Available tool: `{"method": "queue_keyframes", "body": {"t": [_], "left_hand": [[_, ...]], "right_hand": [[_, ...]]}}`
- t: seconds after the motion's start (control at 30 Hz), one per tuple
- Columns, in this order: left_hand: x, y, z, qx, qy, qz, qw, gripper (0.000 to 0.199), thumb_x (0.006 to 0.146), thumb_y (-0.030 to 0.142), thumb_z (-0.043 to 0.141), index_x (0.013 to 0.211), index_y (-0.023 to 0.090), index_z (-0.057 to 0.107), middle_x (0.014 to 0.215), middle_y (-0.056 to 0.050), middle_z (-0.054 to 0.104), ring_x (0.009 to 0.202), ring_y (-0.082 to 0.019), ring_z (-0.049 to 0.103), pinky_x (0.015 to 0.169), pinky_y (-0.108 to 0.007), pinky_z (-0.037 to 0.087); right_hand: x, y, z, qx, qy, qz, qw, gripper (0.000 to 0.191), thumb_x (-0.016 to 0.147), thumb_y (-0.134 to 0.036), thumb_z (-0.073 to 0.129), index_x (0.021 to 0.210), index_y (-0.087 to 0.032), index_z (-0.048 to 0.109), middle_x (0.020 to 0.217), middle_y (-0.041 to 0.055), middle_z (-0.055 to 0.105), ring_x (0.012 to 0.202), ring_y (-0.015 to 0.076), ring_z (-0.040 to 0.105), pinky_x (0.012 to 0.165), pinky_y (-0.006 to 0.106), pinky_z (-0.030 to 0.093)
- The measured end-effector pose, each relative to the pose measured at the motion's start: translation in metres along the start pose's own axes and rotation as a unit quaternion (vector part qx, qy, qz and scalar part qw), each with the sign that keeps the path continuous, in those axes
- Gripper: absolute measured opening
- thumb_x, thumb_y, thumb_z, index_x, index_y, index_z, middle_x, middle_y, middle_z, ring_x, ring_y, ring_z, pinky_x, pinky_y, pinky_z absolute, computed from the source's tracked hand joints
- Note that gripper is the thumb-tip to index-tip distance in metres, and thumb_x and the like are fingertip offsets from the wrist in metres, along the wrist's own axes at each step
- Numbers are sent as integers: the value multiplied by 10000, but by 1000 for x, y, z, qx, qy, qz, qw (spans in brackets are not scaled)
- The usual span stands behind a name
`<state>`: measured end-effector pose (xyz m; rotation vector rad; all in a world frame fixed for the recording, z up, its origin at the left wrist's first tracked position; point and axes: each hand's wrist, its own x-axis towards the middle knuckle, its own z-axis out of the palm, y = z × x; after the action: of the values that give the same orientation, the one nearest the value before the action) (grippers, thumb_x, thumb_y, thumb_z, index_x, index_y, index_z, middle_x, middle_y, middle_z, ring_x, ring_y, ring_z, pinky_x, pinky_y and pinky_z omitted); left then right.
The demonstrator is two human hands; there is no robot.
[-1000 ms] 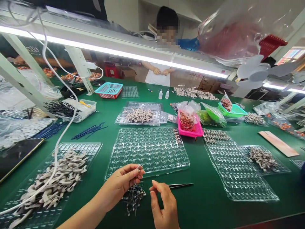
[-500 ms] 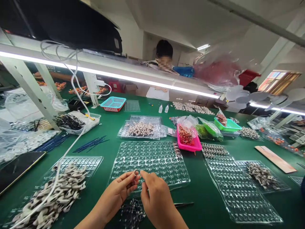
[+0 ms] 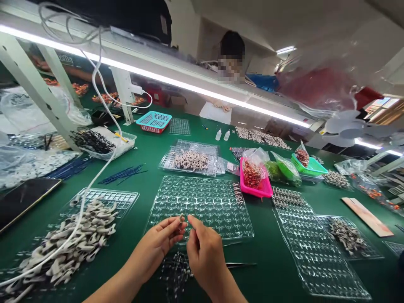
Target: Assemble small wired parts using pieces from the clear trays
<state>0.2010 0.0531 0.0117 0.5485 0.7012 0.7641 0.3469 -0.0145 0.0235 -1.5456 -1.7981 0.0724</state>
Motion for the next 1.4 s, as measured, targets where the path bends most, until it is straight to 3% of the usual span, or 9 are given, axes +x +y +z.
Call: {"method": "queue_keyframes", "body": {"t": [0.13,0.4,0.6,0.87,1.13,1.4], "left_hand": [[-1,0,-1,15,-4,-8,1000,303,779,397,787,945,148,745,916,-68,699,866,-162,614,789,-250,521],[-3,1,2,29,-3,-19,999,288,774,395,789,924,152,748,898,-62,677,867,-167,598,800,-257,515],[-4,2,2,31,-17,-39,999,274,816,407,747,935,160,751,912,-62,662,885,-170,591,809,-256,513],[-3,0,1,30,-23,-33,999,261,824,397,739,938,163,755,910,-66,664,886,-168,591,809,-248,512],[-4,2,3,43,-16,-26,999,271,787,432,759,911,191,771,898,-62,681,890,-188,601,804,-251,520],[-6,4,5,29,-3,-30,999,317,740,427,802,922,170,770,922,-80,704,894,-196,629,814,-266,521]], "right_hand": [[-1,1,3,25,-37,1,999,396,941,-134,416,1313,-194,538,1069,66,745,844,172,732,752,294,591],[-2,1,4,6,-35,-21,999,437,931,-107,411,1344,-197,523,1114,74,738,846,176,733,716,295,580],[-4,1,6,-10,-41,-21,999,488,924,-91,400,1388,-210,492,967,50,756,721,166,703,634,291,546],[-4,2,7,-10,-24,-26,999,465,924,-90,411,1361,-204,520,1073,69,746,779,168,718,683,300,566],[-2,1,6,-5,-15,-33,999,449,914,-94,410,1331,-192,543,1034,64,755,784,171,730,667,293,581],[-6,6,7,-3,-16,-19,1000,438,923,-108,421,1338,-182,541,1069,85,750,795,180,735,753,320,607]]}}
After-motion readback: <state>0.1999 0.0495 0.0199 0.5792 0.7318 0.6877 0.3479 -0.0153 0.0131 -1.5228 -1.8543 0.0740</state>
